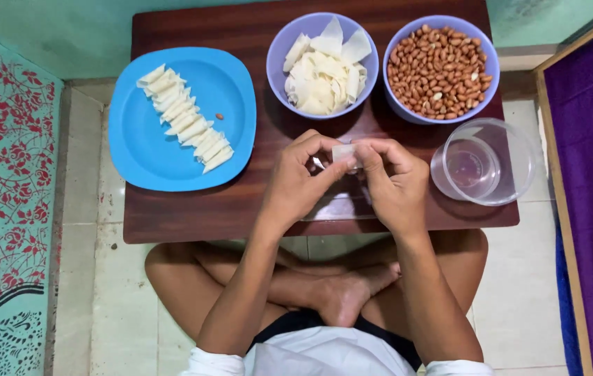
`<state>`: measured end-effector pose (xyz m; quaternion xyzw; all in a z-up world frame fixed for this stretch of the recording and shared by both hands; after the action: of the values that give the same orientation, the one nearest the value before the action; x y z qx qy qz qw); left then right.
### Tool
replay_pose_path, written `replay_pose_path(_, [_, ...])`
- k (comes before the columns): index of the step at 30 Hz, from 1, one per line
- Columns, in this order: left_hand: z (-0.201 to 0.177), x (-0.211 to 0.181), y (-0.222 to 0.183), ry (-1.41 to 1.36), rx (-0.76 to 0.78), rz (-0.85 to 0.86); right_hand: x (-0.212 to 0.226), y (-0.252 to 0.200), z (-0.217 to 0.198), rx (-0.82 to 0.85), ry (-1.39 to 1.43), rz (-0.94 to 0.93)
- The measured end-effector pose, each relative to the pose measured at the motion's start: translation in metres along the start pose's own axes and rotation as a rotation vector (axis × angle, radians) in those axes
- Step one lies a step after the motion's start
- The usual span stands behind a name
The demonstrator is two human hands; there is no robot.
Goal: A person sitting on the floor wraps individual peanuts into small paper wrappers at a steady pace.
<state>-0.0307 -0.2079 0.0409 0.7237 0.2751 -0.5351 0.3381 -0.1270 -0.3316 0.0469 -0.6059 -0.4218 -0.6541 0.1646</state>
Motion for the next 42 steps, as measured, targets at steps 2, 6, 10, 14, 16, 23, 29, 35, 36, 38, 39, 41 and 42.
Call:
replay_pose_path(2, [0.001, 0.001, -0.003, 0.012, 0.007, 0.018, -0.008, -0.005, -0.004, -0.009, 0.021, 0.045])
replay_pose_path(6, [-0.001, 0.011, -0.008, 0.019, -0.047, 0.075, -0.025, -0.012, -0.004, 0.004, 0.042, 0.105])
replay_pose_path(10, [0.003, 0.024, -0.015, -0.062, -0.055, 0.011, -0.047, -0.018, 0.000, 0.044, 0.053, 0.157])
replay_pose_path(14, [-0.017, 0.027, -0.025, -0.087, -0.195, -0.018, -0.018, -0.013, -0.001, 0.034, -0.059, 0.034])
replay_pose_path(16, [-0.042, 0.023, -0.030, -0.067, -0.287, -0.029, 0.006, -0.002, 0.012, 0.079, -0.071, -0.037])
replay_pose_path(23, [-0.171, -0.005, -0.032, 0.189, -0.598, 0.115, 0.063, 0.025, 0.143, 0.498, -0.224, -0.338])
replay_pose_path(29, [-0.211, 0.013, -0.029, 0.206, -0.628, 0.103, 0.032, 0.056, 0.224, 0.597, -0.449, -0.425])
replay_pose_path(35, [-0.230, 0.022, -0.034, 0.211, -0.667, 0.047, 0.008, 0.065, 0.250, 0.693, -0.574, -0.381])
replay_pose_path(36, [-0.231, 0.023, -0.034, 0.201, -0.666, 0.034, 0.008, 0.066, 0.250, 0.697, -0.568, -0.367])
replay_pose_path(38, [-0.232, 0.022, -0.034, 0.196, -0.659, 0.029, 0.003, 0.068, 0.253, 0.726, -0.593, -0.378])
replay_pose_path(39, [-0.231, 0.022, -0.034, 0.191, -0.649, 0.027, 0.000, 0.068, 0.254, 0.750, -0.619, -0.389])
replay_pose_path(41, [-0.231, 0.022, -0.034, 0.193, -0.647, 0.026, 0.008, 0.068, 0.251, 0.735, -0.598, -0.399])
replay_pose_path(42, [-0.230, 0.022, -0.035, 0.196, -0.647, 0.025, 0.013, 0.068, 0.249, 0.721, -0.574, -0.409])
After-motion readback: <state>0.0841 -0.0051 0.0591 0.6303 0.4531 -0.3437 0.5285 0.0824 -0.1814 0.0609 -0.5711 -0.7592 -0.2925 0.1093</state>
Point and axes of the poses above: each hand's wrist, its own y-axis towards the middle knuckle, its own z-axis out of the palm, x = y × z, the point moved 9 cm from there along y, towards the middle knuckle, and after that the axes turned 4 degrees about y, right-handed, at the moved point
